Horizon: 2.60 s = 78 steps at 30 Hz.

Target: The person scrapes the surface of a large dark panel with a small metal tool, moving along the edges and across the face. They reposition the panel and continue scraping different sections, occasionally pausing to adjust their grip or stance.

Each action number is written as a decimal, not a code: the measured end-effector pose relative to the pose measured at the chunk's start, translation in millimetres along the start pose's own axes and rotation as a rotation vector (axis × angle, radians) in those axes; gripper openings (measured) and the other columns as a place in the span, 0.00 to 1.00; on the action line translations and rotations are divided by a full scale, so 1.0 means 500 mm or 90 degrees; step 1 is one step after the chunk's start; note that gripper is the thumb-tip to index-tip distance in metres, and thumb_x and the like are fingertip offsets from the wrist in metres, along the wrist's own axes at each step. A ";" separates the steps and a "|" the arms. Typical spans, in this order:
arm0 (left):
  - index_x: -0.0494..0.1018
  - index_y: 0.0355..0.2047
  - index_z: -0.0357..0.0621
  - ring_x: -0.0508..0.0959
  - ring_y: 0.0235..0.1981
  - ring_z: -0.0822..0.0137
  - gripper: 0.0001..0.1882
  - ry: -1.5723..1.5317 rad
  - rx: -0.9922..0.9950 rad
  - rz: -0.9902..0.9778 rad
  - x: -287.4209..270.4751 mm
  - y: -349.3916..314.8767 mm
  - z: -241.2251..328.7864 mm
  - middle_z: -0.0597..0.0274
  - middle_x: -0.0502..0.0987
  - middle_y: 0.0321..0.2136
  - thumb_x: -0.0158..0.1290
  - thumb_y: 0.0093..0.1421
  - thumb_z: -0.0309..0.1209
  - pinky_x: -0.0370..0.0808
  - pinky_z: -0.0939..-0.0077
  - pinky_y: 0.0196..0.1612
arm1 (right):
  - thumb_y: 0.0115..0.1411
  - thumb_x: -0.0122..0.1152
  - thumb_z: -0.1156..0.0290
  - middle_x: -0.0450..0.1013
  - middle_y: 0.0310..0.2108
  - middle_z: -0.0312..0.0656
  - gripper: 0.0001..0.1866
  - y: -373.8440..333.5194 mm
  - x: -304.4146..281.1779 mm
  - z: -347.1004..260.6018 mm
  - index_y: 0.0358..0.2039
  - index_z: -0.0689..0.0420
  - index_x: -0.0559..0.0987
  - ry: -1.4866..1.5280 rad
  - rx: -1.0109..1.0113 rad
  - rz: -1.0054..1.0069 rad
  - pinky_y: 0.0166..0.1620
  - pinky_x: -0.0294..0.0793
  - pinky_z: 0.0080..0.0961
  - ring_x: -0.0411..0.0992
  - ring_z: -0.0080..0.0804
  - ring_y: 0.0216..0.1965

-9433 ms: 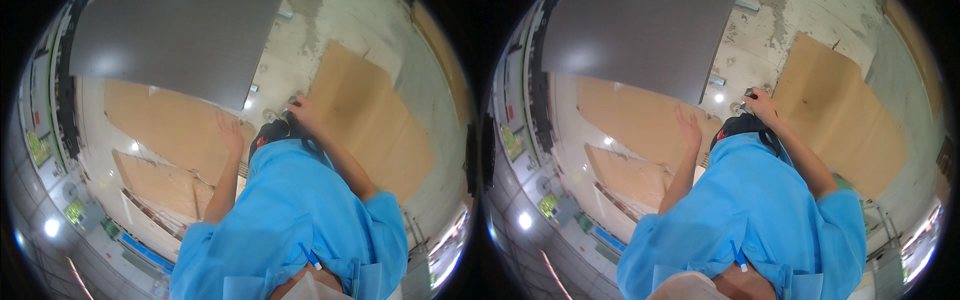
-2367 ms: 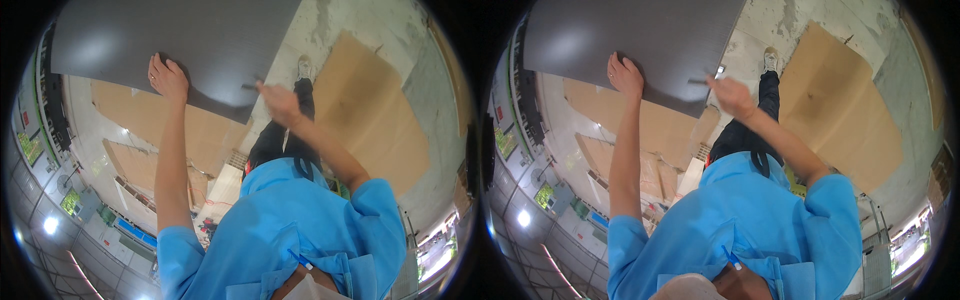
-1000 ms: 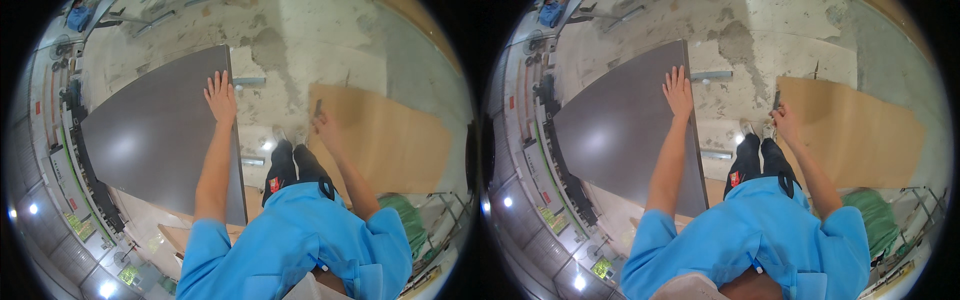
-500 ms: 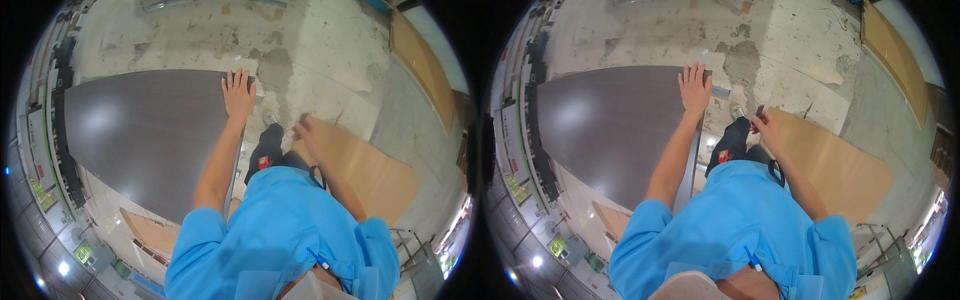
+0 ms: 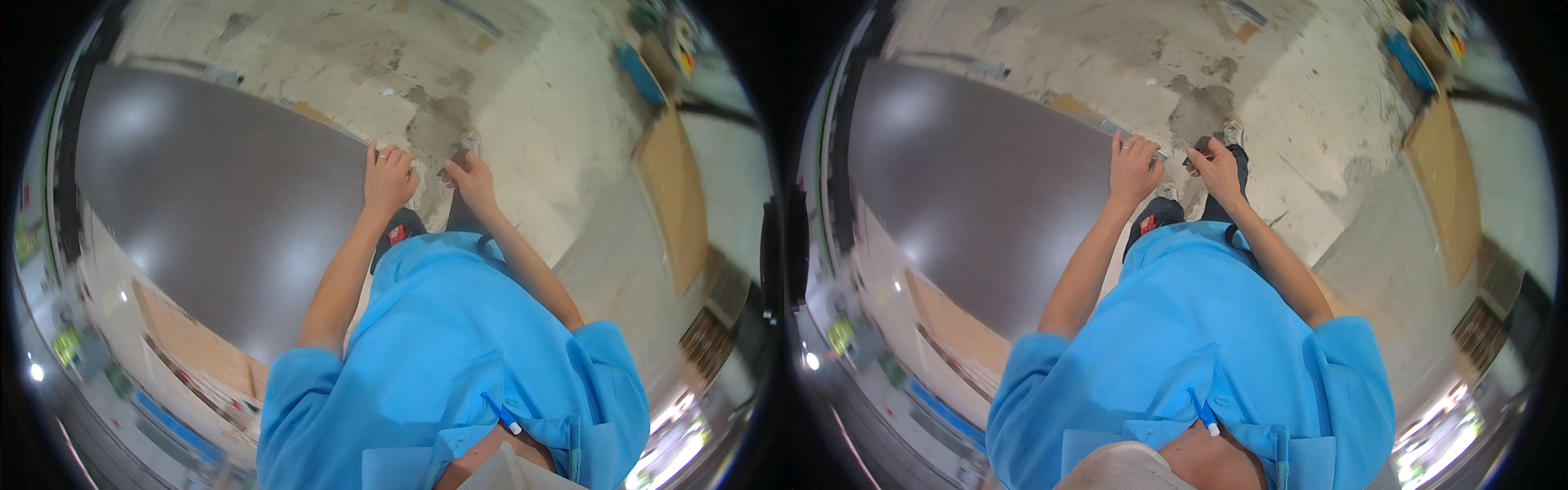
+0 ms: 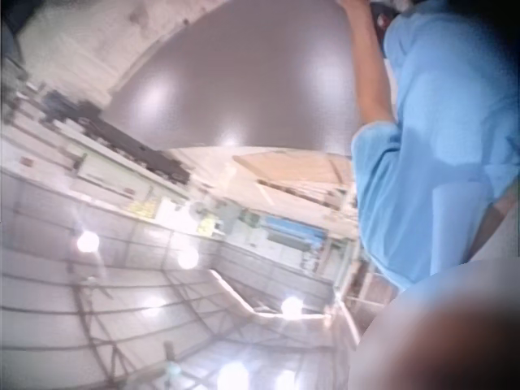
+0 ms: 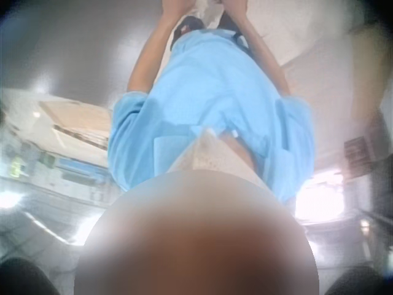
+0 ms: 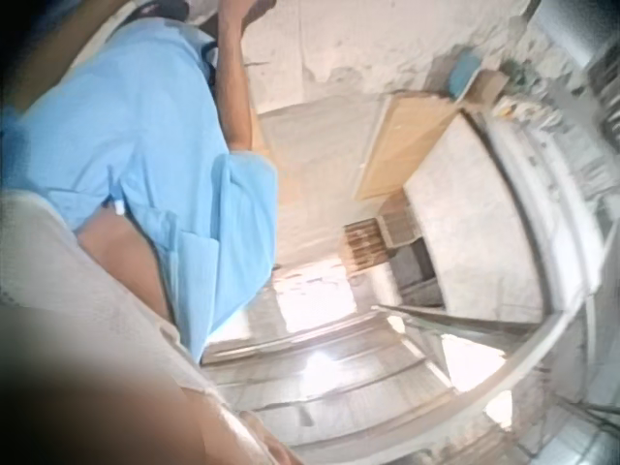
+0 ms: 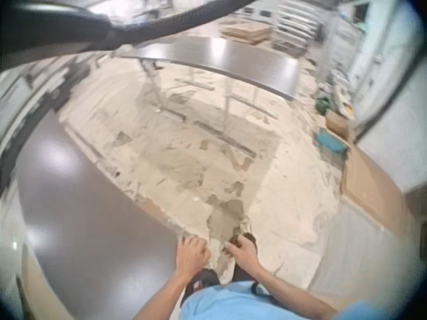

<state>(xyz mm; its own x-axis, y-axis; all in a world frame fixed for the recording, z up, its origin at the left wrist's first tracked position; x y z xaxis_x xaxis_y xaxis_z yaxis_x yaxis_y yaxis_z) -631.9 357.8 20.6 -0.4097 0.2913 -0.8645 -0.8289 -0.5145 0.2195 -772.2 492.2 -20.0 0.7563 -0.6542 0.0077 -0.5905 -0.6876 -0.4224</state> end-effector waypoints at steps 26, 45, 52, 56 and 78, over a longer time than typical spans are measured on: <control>0.79 0.43 0.42 0.81 0.35 0.72 0.14 -0.953 -0.971 0.989 0.314 -0.131 0.156 0.63 0.84 0.34 0.62 0.71 0.41 0.76 0.77 0.42 | 0.69 0.67 0.64 0.78 0.32 0.35 0.08 0.276 0.163 0.053 0.40 0.56 0.83 -0.446 0.388 -0.797 0.36 0.73 0.26 0.74 0.24 0.30; 0.82 0.42 0.46 0.83 0.39 0.74 0.14 -0.954 -0.989 1.024 0.311 -0.140 0.119 0.65 0.87 0.37 0.59 0.74 0.43 0.76 0.74 0.47 | 0.69 0.66 0.66 0.78 0.31 0.36 0.08 0.268 0.223 0.087 0.40 0.58 0.85 -0.427 0.367 -0.849 0.36 0.69 0.24 0.72 0.23 0.31; 0.83 0.44 0.44 0.83 0.38 0.75 0.13 -0.942 -0.967 1.050 0.315 -0.145 0.115 0.66 0.87 0.37 0.59 0.75 0.41 0.75 0.76 0.46 | 0.70 0.66 0.71 0.80 0.30 0.37 0.06 0.268 0.222 0.089 0.41 0.59 0.85 -0.356 0.351 -0.847 0.33 0.70 0.24 0.73 0.22 0.28; 0.82 0.45 0.39 0.82 0.39 0.73 0.14 -0.898 -0.885 1.086 0.283 -0.133 0.122 0.60 0.87 0.39 0.59 0.75 0.39 0.76 0.76 0.47 | 0.72 0.66 0.67 0.80 0.32 0.35 0.07 0.237 0.226 0.047 0.42 0.56 0.84 -0.298 0.337 -0.896 0.37 0.68 0.23 0.72 0.21 0.32; 0.81 0.46 0.45 0.84 0.41 0.73 0.14 -0.982 -0.941 1.087 0.314 -0.114 0.125 0.64 0.87 0.40 0.57 0.76 0.43 0.74 0.74 0.48 | 0.68 0.67 0.66 0.77 0.30 0.35 0.08 0.266 0.238 0.047 0.38 0.57 0.84 -0.460 0.284 -0.866 0.35 0.67 0.24 0.69 0.23 0.30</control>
<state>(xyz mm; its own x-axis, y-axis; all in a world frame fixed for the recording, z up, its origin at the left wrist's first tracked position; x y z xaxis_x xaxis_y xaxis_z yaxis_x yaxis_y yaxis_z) -672.9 483.4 -99.3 -0.3817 -0.8740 0.3008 0.4553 -0.4610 -0.7617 -753.9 330.3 -96.6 0.6702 0.7069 0.2261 0.6286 -0.3788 -0.6792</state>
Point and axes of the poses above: each hand's wrist, its own y-axis towards the middle knuckle, its own x-axis out of the palm, z = x × y, the point moved 8 cm from there along y, towards the middle knuckle
